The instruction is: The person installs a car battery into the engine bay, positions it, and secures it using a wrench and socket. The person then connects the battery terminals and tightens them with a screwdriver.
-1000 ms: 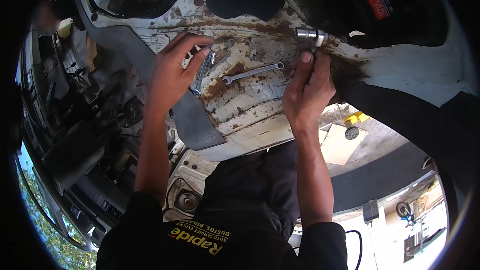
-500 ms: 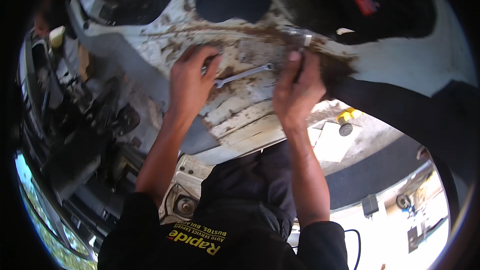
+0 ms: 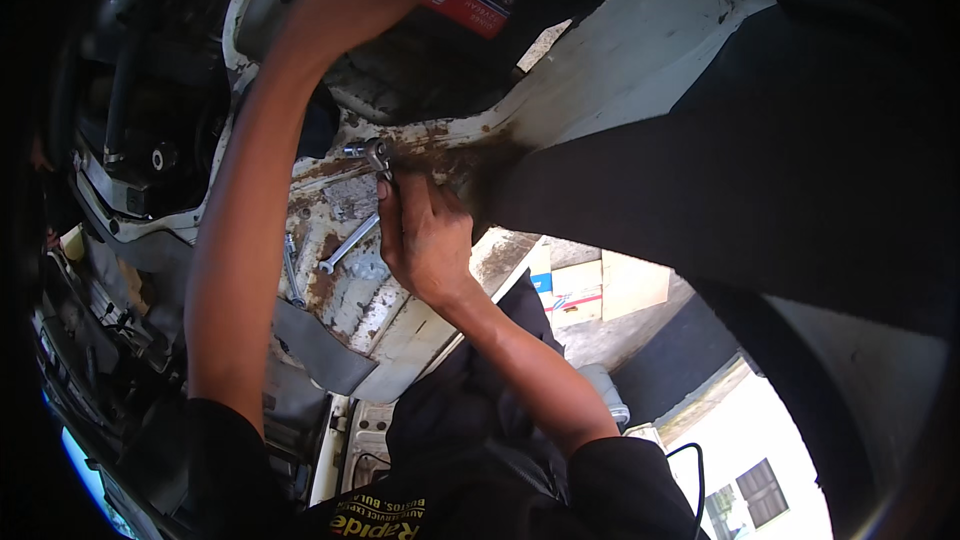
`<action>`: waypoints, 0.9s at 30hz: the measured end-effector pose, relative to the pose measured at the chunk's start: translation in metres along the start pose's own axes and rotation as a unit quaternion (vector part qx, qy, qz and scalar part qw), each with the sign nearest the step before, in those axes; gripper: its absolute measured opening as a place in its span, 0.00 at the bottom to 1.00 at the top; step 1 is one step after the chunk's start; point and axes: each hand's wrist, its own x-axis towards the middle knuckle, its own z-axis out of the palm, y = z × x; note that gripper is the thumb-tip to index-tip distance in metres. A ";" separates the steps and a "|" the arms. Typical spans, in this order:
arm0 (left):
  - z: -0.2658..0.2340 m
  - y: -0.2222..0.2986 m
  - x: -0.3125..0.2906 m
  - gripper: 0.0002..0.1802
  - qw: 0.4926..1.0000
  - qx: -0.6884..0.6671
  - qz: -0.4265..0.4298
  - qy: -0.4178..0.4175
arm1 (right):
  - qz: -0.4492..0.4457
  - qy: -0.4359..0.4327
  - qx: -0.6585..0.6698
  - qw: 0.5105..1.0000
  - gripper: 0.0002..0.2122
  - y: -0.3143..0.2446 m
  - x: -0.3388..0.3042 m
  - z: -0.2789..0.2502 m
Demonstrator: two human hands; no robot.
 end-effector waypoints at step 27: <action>0.057 -0.013 0.095 0.07 0.969 -0.103 0.223 -0.032 | 0.005 -0.016 -0.005 1.000 0.09 0.004 -0.001 -0.002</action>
